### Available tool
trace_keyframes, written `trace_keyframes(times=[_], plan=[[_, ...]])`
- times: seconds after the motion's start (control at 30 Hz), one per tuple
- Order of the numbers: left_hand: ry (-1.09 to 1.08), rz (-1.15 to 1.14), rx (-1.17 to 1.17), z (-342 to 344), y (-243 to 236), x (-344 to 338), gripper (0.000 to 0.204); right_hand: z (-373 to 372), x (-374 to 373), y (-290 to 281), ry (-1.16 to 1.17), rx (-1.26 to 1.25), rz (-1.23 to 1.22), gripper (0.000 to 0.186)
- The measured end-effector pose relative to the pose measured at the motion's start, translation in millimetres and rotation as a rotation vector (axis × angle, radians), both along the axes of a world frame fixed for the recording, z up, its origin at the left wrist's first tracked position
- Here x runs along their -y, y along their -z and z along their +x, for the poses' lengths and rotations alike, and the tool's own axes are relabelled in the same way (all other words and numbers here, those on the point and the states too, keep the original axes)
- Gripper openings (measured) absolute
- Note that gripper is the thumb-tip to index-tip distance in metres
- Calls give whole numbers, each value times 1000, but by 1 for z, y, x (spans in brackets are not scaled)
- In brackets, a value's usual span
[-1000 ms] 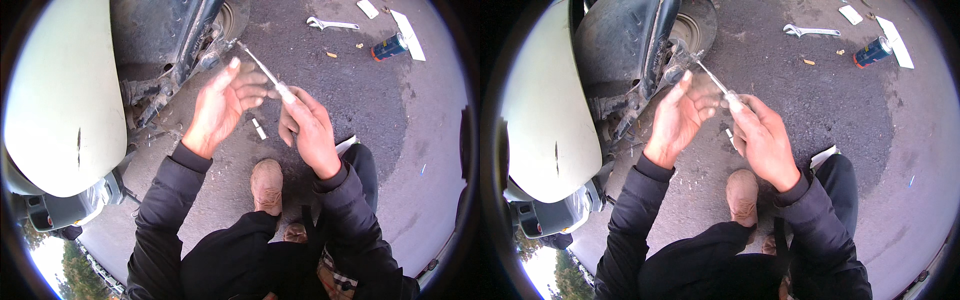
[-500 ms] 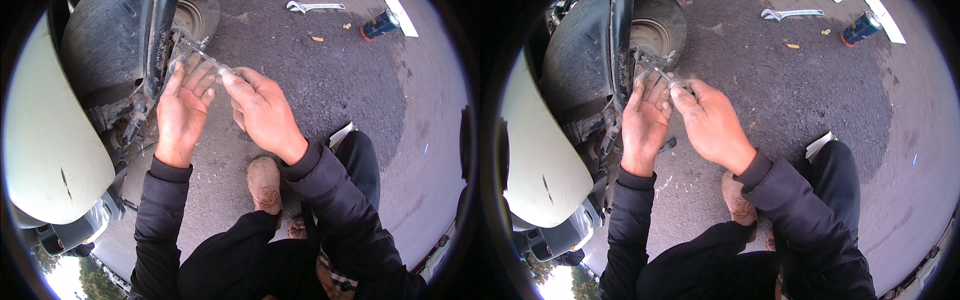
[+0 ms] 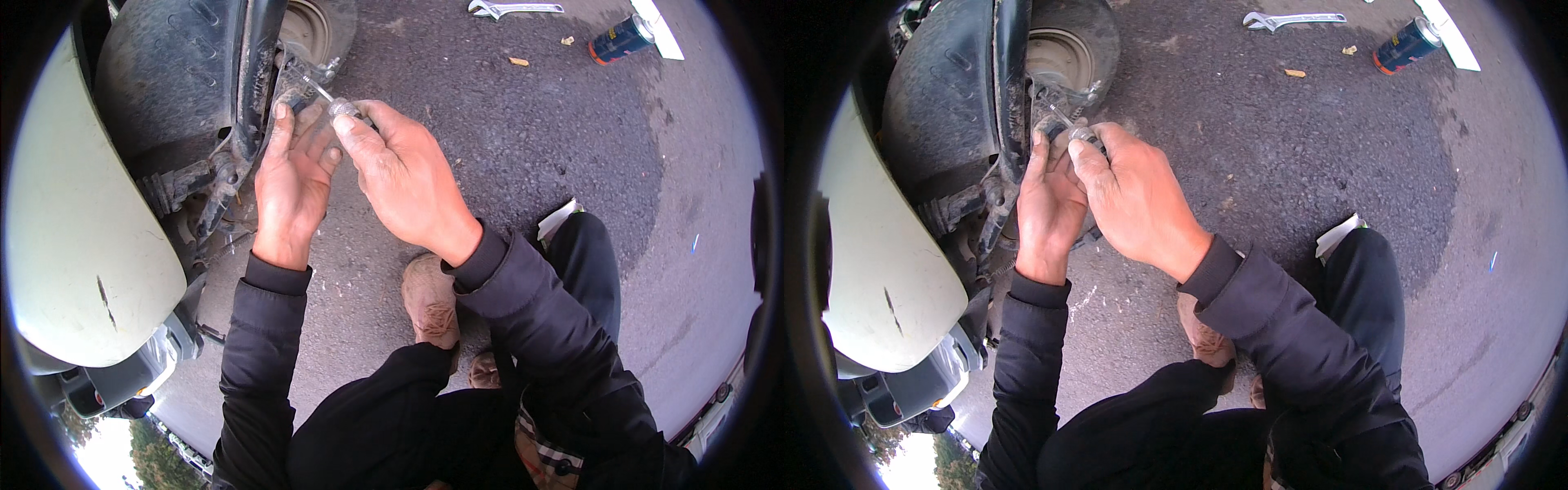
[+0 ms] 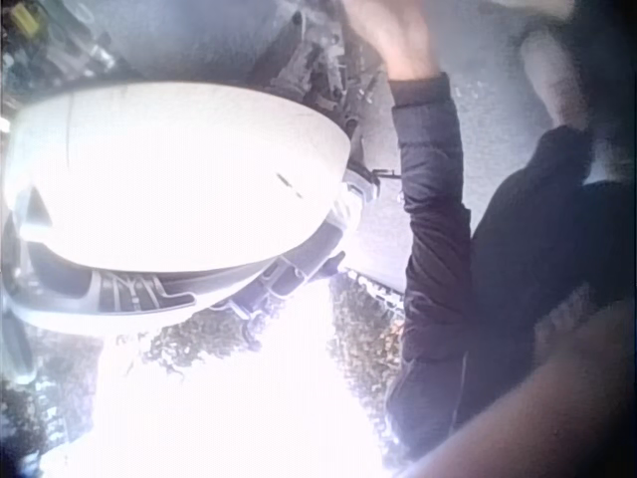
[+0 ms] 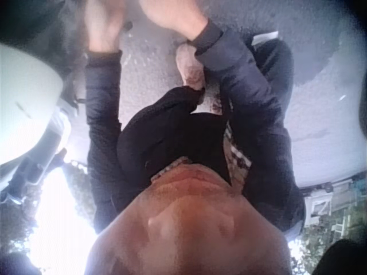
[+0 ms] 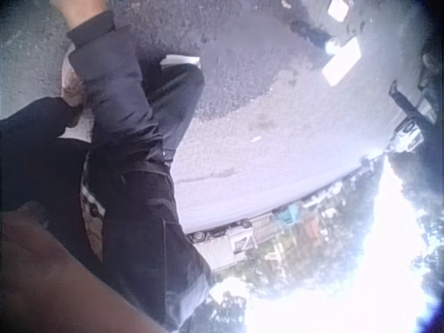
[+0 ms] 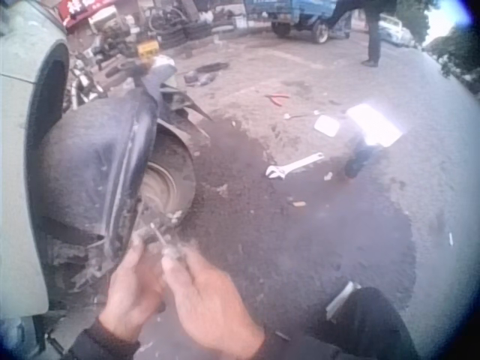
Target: The person works on the rear wheel area of a white scooter, using a socket wrench and a screwdriver to remove and install bolts and a metal plate. They repeatedly adjust components under the scooter's body and handle small fasteners and tools on the ground.
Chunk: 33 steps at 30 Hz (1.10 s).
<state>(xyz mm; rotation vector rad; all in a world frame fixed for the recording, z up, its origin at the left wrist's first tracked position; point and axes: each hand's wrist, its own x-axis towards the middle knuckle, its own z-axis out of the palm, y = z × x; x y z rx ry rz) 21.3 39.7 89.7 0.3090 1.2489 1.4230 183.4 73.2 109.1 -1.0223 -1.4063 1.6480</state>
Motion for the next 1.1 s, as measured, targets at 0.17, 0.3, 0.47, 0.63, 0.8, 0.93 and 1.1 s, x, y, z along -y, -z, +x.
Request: trace_keyframes(times=[0.17, 0.3, 0.47, 0.63, 0.8, 0.93, 1.1], plan=[[-24, -4, 74, -6, 8, 3, 74, -3, 3, 3, 16, 30, 70, 37], [-122, 67, 126, -9, 11, -4, 68, -5, 6, 6, 67, 73, 186, 37], [-214, 89, 163, -6, 12, -3, 60, -7, 7, 8, 55, 222, 290, 39], [-190, 87, 100, -5, 14, -2, 46, -7, 4, 8, -39, -74, -50, 39], [-223, 108, 100, -3, 18, -2, 42, -12, 6, 4, 43, -104, -132, 40], [-203, 76, 135, -5, 19, -1, 39, -17, 5, -5, 87, -226, -318, 37], [-226, -31, 140, -7, 19, 0, 37, -17, 2, -18, 18, -437, -670, 31]])
